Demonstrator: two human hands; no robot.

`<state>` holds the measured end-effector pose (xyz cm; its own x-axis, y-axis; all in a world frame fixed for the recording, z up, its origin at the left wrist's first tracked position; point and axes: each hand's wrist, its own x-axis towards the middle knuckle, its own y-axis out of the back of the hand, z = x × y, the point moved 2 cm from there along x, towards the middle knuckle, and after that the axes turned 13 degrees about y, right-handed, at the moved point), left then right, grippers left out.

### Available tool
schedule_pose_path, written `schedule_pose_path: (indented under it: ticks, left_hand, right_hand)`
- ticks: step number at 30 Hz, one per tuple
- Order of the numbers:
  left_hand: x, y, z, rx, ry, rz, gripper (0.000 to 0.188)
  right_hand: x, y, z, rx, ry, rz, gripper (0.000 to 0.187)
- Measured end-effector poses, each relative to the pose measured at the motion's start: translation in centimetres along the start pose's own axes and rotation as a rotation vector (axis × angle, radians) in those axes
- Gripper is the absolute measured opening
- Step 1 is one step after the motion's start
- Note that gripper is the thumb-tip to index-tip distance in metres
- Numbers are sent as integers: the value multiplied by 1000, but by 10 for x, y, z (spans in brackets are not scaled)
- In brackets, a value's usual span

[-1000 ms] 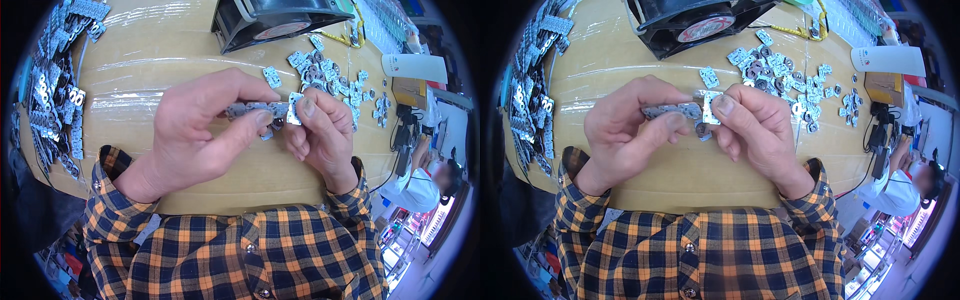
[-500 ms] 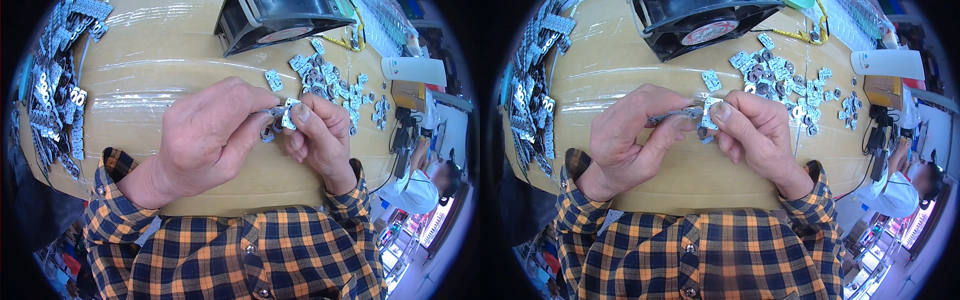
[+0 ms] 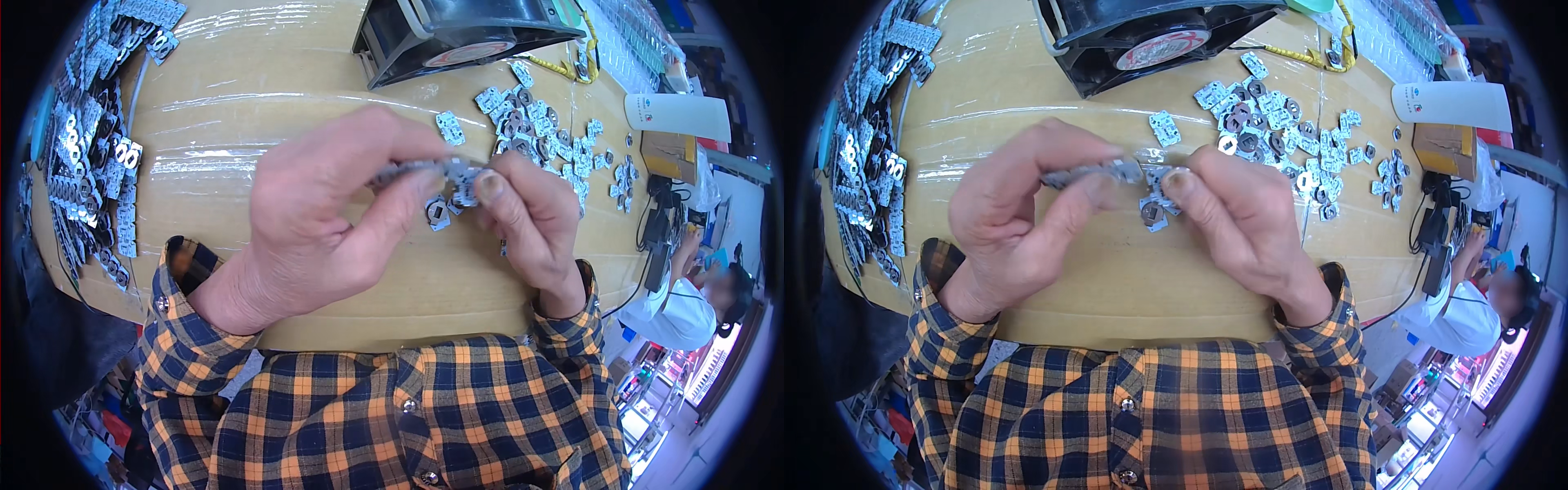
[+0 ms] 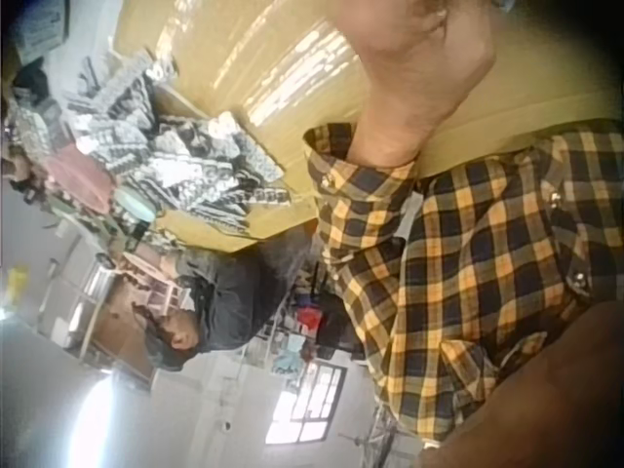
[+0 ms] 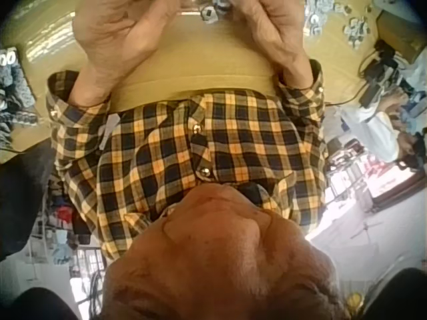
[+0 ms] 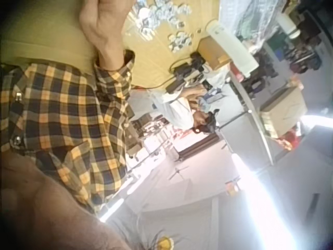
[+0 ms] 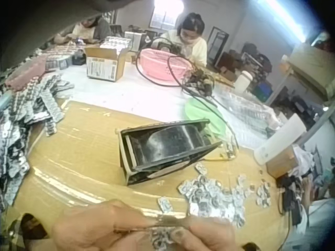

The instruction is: Assemble or separate small metal components on a workbench.

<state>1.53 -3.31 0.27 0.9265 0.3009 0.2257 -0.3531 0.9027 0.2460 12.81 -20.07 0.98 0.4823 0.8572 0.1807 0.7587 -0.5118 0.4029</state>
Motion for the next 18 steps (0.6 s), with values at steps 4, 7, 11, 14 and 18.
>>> schedule_pose_path:
  ticks: [4, 7, 11, 14, 18]
  left_hand:
    - [1, -4, -5, 41, -41, -61, 20]
    - [0, -5, -6, 27, 98, -180, 17]
    - [-4, -6, -3, -314, 438, -171, 15]
    - [-3, -7, 0, -439, 469, -231, 15]
    - [-2, -6, -2, -494, 577, -259, 16]
  right_hand:
    - [5, 0, -5, -357, 375, -122, 20]
    - [5, 8, -3, -464, 421, -78, 20]
    - [2, 11, -9, -142, 135, -6, 26]
    - [-1, 2, -6, -31, 161, -78, 30]
    - [-2, 2, -3, 54, 151, -71, 30]
